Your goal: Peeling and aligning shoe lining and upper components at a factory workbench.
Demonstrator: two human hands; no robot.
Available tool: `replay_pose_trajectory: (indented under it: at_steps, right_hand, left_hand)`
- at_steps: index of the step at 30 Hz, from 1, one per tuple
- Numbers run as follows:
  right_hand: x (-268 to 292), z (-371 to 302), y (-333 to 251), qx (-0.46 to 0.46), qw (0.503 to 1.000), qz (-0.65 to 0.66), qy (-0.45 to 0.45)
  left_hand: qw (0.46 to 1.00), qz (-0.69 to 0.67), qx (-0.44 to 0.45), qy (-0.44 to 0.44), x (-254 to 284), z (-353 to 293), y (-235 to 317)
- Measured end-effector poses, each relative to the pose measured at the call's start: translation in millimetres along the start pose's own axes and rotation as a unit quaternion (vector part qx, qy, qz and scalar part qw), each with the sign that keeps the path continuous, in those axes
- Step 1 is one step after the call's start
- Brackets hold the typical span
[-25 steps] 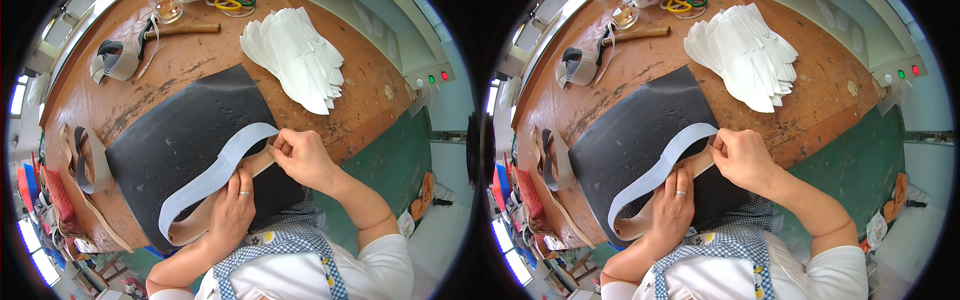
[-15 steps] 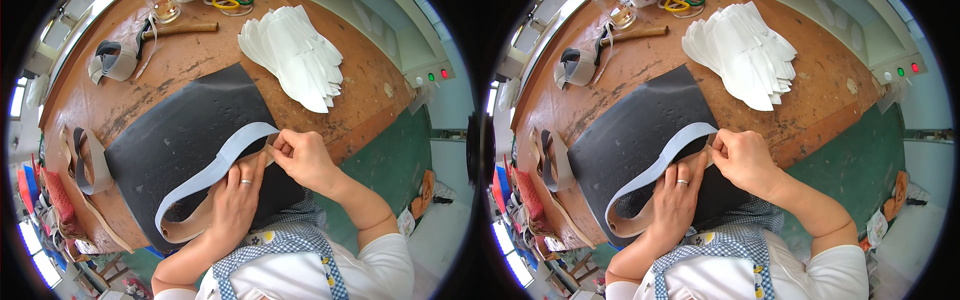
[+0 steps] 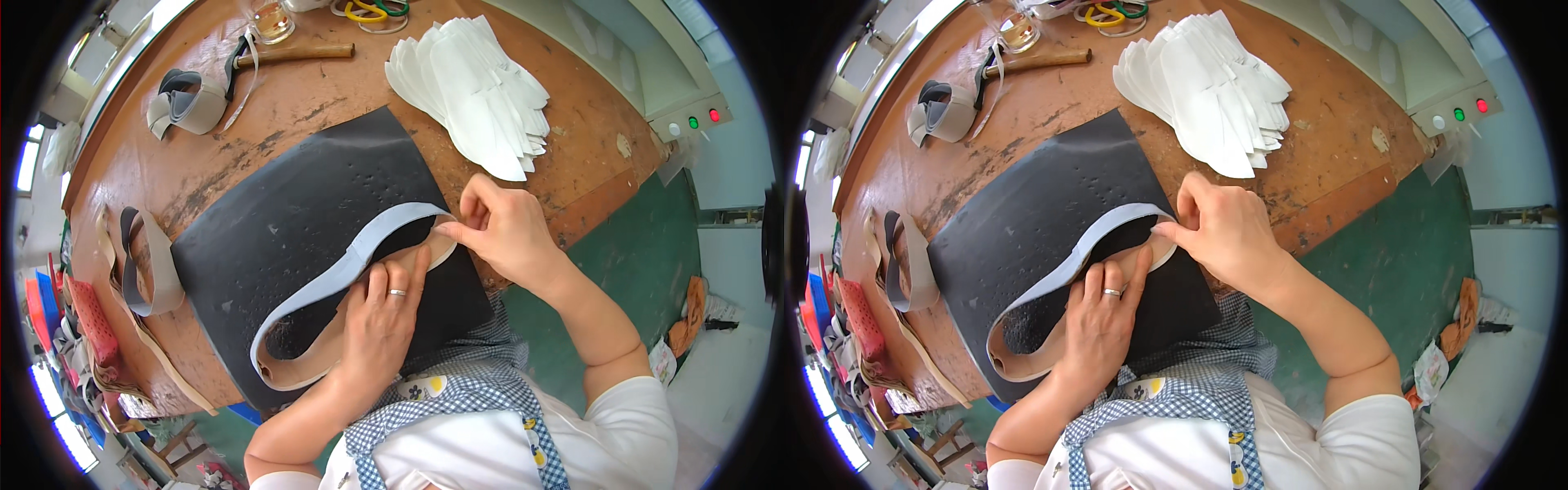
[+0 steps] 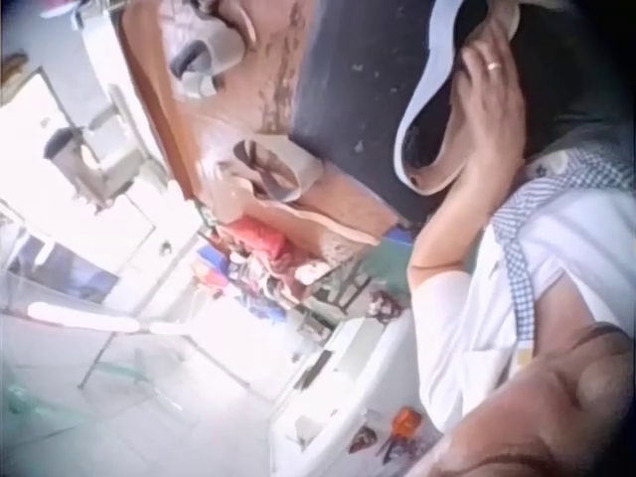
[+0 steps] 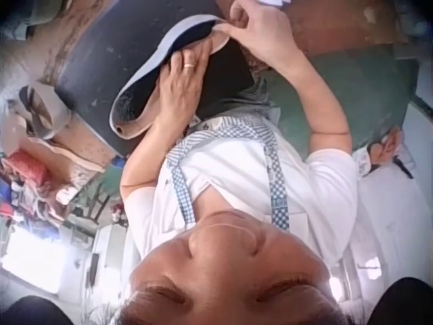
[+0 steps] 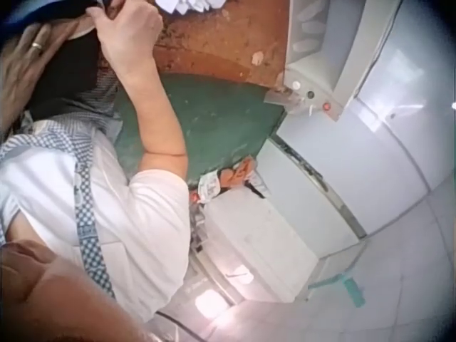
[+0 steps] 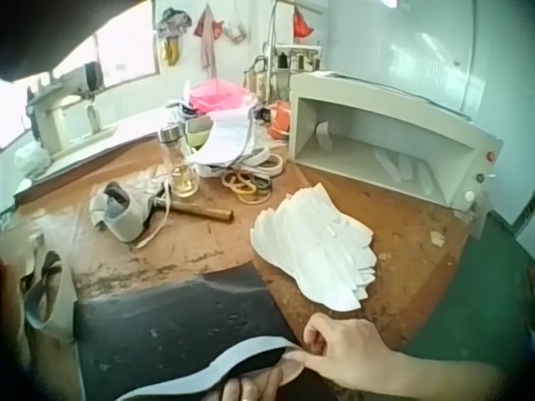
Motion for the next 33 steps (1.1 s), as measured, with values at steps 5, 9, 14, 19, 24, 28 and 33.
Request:
replay_pose_trajectory:
  at_steps: [5,9,14,19,24,28,33]
  right_hand:
    - [-31,-1,-22,0.078,0.989,0.113,-0.049]
    - [-38,-29,-76,0.242,0.953,-0.147,0.108]
    - [-63,-63,-112,0.502,0.81,-0.268,0.143]
    - [-83,-39,-106,0.474,0.725,-0.496,0.061]
    - [-68,-45,-81,0.365,0.788,-0.491,0.067]
    - [-82,-77,-84,0.351,0.845,-0.402,0.041]
    - [-87,-83,-109,0.413,0.809,-0.397,0.132]
  left_hand:
    - [0.997,-0.069,-0.03,0.015,4,-32,-21]
    - [0.996,-0.08,0.012,-0.028,0,-65,-48]
    - [0.984,-0.141,0.095,0.054,4,-69,-37]
    - [0.989,-0.086,0.07,0.098,-1,-60,-30]
    - [0.99,-0.056,0.025,0.124,-8,-88,-58]
    - [0.997,-0.014,0.047,0.067,-18,-116,-81]
    - [0.992,-0.09,0.05,0.075,13,-99,-52]
Point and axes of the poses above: each hand's wrist, its own z-axis towards the middle knuckle, its own x-axis out of the back of the hand, y = z × x, the point moved 10 cm from there along z, towards the middle knuckle, and after that the axes turned 7 degrees about -y, right-handed, at the moved point
